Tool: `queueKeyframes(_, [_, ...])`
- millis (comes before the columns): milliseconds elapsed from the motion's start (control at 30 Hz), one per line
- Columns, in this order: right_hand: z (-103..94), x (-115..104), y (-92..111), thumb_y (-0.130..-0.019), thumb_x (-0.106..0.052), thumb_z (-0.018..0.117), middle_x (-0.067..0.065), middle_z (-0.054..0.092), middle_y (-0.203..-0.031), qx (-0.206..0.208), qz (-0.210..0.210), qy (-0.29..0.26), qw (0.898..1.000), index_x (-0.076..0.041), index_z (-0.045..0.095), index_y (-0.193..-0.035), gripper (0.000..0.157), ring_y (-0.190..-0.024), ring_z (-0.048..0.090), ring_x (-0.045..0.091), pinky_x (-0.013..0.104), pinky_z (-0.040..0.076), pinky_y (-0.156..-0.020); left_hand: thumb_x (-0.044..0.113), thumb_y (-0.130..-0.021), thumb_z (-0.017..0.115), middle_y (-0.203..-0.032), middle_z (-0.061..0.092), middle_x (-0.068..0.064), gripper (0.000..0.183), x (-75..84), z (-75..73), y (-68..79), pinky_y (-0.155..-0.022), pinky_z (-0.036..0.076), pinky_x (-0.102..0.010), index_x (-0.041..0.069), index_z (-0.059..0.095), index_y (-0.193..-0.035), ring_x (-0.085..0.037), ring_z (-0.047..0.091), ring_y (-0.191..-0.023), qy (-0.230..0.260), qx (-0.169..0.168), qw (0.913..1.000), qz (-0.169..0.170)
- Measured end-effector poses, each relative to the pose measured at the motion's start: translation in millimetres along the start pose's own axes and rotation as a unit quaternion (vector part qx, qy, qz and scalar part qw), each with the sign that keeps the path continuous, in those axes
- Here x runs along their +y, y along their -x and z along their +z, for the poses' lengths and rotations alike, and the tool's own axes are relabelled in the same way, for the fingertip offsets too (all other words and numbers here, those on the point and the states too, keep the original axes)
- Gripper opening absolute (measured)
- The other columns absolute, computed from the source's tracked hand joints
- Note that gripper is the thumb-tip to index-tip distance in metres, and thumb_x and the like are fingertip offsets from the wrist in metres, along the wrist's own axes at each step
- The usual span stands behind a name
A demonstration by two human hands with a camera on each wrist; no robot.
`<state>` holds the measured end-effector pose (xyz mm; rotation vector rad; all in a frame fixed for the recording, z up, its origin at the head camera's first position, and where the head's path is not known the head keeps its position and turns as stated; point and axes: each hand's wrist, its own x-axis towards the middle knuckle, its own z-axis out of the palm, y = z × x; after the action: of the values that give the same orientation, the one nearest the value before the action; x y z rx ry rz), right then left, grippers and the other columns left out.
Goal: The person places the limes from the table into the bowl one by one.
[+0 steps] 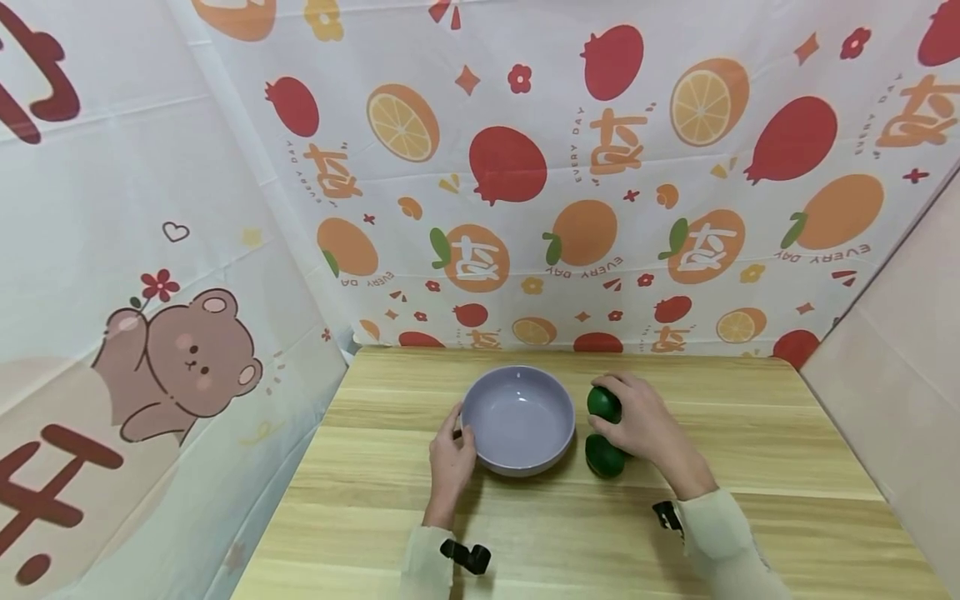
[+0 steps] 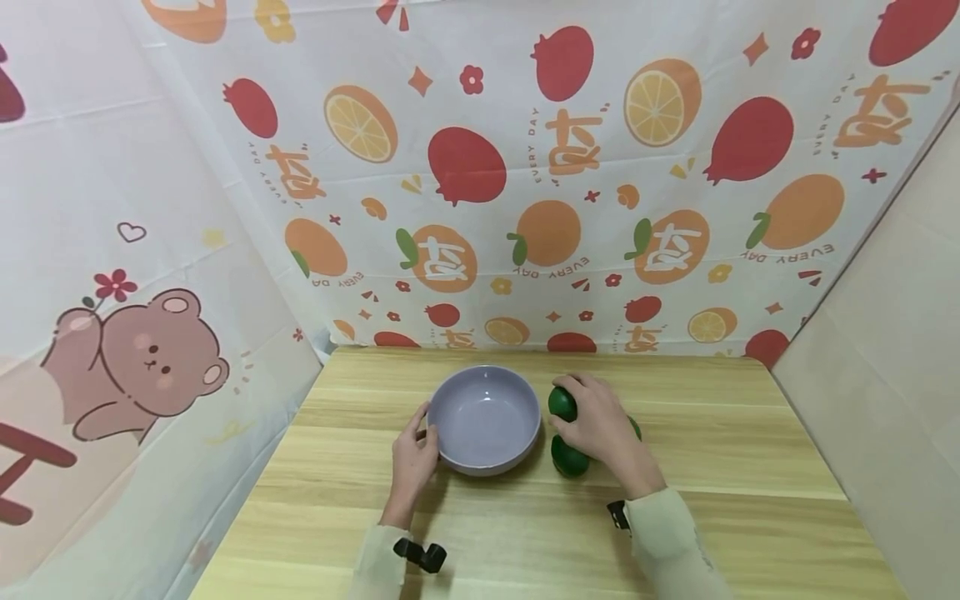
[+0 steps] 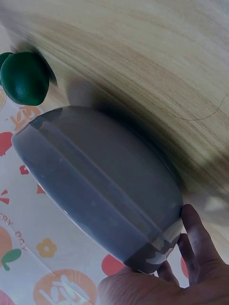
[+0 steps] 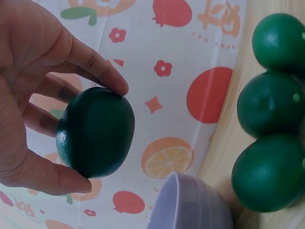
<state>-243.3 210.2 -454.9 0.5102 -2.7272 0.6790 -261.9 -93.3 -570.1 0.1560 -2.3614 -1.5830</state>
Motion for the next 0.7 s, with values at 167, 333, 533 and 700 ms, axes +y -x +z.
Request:
queueKeyframes(167, [6.0,-7,-6,-0.082,-0.024,0.083,0.019,0.065,-0.13,0.006,-0.009,-0.007,1.0,-0.009,0.066,-0.129,0.052,-0.114,0.064,0.039,0.056,0.057,-0.09,0.009,-0.099,0.057,-0.151,0.054,-0.017,0.048,-2.0,0.2,-1.4,-0.076,0.064,-0.04,0.009,0.053,-0.147,-0.041,0.069,-0.112,0.001,0.0,1.0,0.003])
queueKeyframes(333, [12.2,-14,-12,-0.08,-0.023,0.085,0.017,0.067,-0.129,0.016,-0.02,-0.018,0.999,-0.008,0.067,-0.128,0.053,-0.114,0.064,0.038,0.054,0.058,-0.089,0.009,-0.099,0.058,-0.151,0.055,-0.016,0.048,-2.9,0.7,-1.7,-0.077,0.064,-0.041,0.01,0.054,-0.147,-0.04,0.069,-0.112,-0.001,0.004,1.0,0.004])
queueKeyframes(533, [20.8,-21,-17,-0.081,-0.027,0.085,0.014,0.066,-0.129,0.006,-0.015,-0.027,1.0,-0.01,0.067,-0.128,0.053,-0.116,0.063,0.034,0.052,0.059,-0.091,0.009,-0.1,0.057,-0.151,0.054,-0.017,0.048,-1.6,1.5,-1.4,-0.076,0.064,-0.041,0.009,0.054,-0.147,-0.041,0.068,-0.113,0.003,0.003,1.0,0.006])
queueKeyframes(700, [29.8,-25,-19,-0.081,-0.028,0.086,0.012,0.066,-0.129,-0.003,-0.012,-0.037,0.999,-0.012,0.067,-0.127,0.053,-0.117,0.063,0.032,0.052,0.058,-0.094,0.008,-0.099,0.058,-0.15,0.055,-0.015,0.048,-1.9,2.4,-2.0,-0.074,0.063,-0.039,0.01,0.055,-0.147,-0.04,0.068,-0.113,0.004,0.006,1.0,0.004])
